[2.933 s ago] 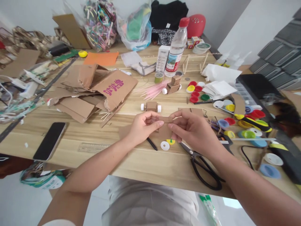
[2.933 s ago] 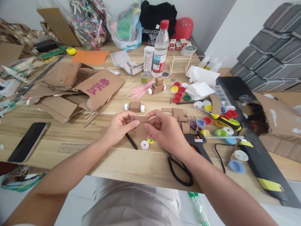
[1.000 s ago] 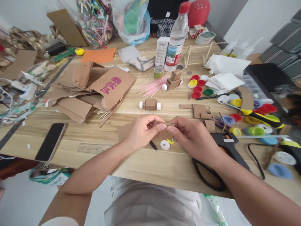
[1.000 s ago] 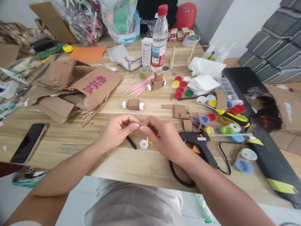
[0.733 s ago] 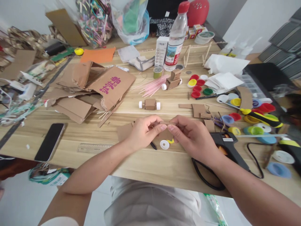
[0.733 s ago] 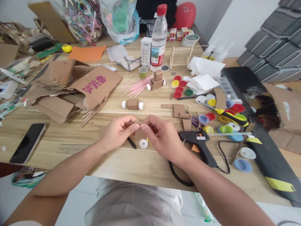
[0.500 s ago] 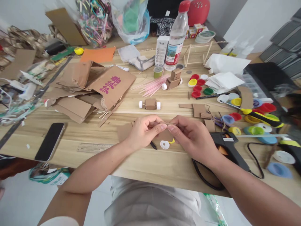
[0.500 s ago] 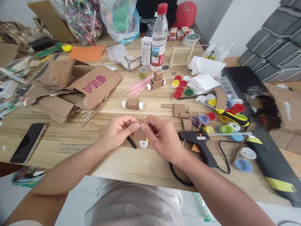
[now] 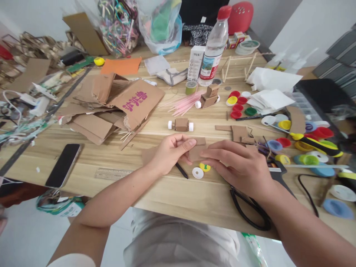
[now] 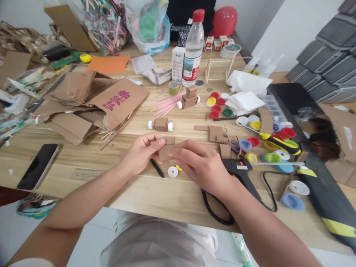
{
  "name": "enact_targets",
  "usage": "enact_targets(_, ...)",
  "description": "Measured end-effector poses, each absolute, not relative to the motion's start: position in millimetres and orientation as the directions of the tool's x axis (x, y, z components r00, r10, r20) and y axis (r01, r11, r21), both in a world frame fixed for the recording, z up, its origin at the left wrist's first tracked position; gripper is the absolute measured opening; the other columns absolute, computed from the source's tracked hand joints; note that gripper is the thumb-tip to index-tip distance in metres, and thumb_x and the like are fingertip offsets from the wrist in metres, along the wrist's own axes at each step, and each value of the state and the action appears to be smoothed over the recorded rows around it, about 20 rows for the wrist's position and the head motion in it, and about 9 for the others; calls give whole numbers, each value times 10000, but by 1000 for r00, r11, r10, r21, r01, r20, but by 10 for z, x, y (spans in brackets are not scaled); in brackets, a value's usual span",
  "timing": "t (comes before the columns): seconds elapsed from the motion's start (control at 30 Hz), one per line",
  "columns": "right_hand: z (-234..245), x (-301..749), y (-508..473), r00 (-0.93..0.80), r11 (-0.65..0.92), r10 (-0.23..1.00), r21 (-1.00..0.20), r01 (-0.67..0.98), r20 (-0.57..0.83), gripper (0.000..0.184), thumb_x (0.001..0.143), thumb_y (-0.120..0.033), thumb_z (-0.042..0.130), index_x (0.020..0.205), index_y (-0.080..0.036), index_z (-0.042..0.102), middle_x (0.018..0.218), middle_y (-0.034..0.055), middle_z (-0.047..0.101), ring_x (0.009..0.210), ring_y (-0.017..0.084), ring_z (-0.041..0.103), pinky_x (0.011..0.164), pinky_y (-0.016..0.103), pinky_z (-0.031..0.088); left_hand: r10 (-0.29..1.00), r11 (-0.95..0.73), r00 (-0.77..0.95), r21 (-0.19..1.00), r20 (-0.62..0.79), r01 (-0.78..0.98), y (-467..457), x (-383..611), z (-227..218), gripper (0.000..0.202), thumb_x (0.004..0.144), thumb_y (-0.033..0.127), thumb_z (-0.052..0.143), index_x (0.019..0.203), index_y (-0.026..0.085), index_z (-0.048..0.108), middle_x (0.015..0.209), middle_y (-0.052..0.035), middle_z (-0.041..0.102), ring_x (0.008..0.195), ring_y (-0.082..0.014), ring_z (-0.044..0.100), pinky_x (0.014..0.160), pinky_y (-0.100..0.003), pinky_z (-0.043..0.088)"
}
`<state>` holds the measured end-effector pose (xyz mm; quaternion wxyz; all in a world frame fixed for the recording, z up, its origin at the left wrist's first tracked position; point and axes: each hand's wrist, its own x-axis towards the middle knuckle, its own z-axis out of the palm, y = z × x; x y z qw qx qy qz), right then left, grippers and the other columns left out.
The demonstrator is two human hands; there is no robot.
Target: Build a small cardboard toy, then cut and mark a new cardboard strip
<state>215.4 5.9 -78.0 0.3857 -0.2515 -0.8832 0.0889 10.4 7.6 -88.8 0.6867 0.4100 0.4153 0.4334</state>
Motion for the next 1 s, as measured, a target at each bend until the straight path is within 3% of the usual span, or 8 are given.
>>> enact_targets(0.27, -792, 2184, 33, -590, 899, 394, -163, 406, 705, 290, 1002, -57, 572, 1135, -287, 689, 930, 24, 766, 737, 138, 706, 604, 258, 528, 842, 489, 424, 803, -333, -340, 43, 100, -863, 602, 479, 558, 1017, 731, 145, 658, 643, 44, 677, 542, -76, 639, 506, -184, 569)
enact_targets(0.5, -767, 2167, 32, -618, 914, 330, -79, 398, 714, 279, 1038, -53, 469, 1126, -248, 648, 869, 25, 720, 690, 131, 642, 601, 253, 500, 854, 477, 403, 803, -328, -358, -22, 120, -812, 593, 492, 535, 1022, 709, 155, 622, 623, 50, 669, 520, -73, 632, 495, -176, 556)
enact_targets(0.63, -778, 2168, 33, -614, 892, 383, -105, 439, 690, 279, 1029, -61, 498, 1123, -265, 662, 836, 7, 706, 660, 124, 646, 568, 246, 497, 860, 454, 393, 839, -325, -299, -61, 142, -817, 631, 502, 601, 998, 714, 174, 585, 586, 41, 666, 491, -111, 645, 491, -222, 558)
enact_targets(0.83, -771, 2141, 23, -506, 876, 463, -289, 386, 728, 124, 1026, -176, 599, 1053, -248, 697, 857, 28, 715, 721, 146, 702, 614, 261, 566, 940, 299, 250, 914, -233, -273, -69, 164, -809, 659, 498, 650, 977, 693, 192, 546, 553, 70, 620, 463, -81, 594, 499, -208, 554)
enact_targets(1.0, -790, 2199, -4, -538, 863, 471, -238, 446, 700, 246, 990, -100, 596, 1025, -300, 735, 879, 18, 739, 719, 145, 716, 622, 278, 563, 949, 258, 244, 939, -202, -226, -46, 136, -799, 653, 530, 684, 947, 675, 201, 532, 531, 87, 564, 467, -85, 574, 492, -219, 551)
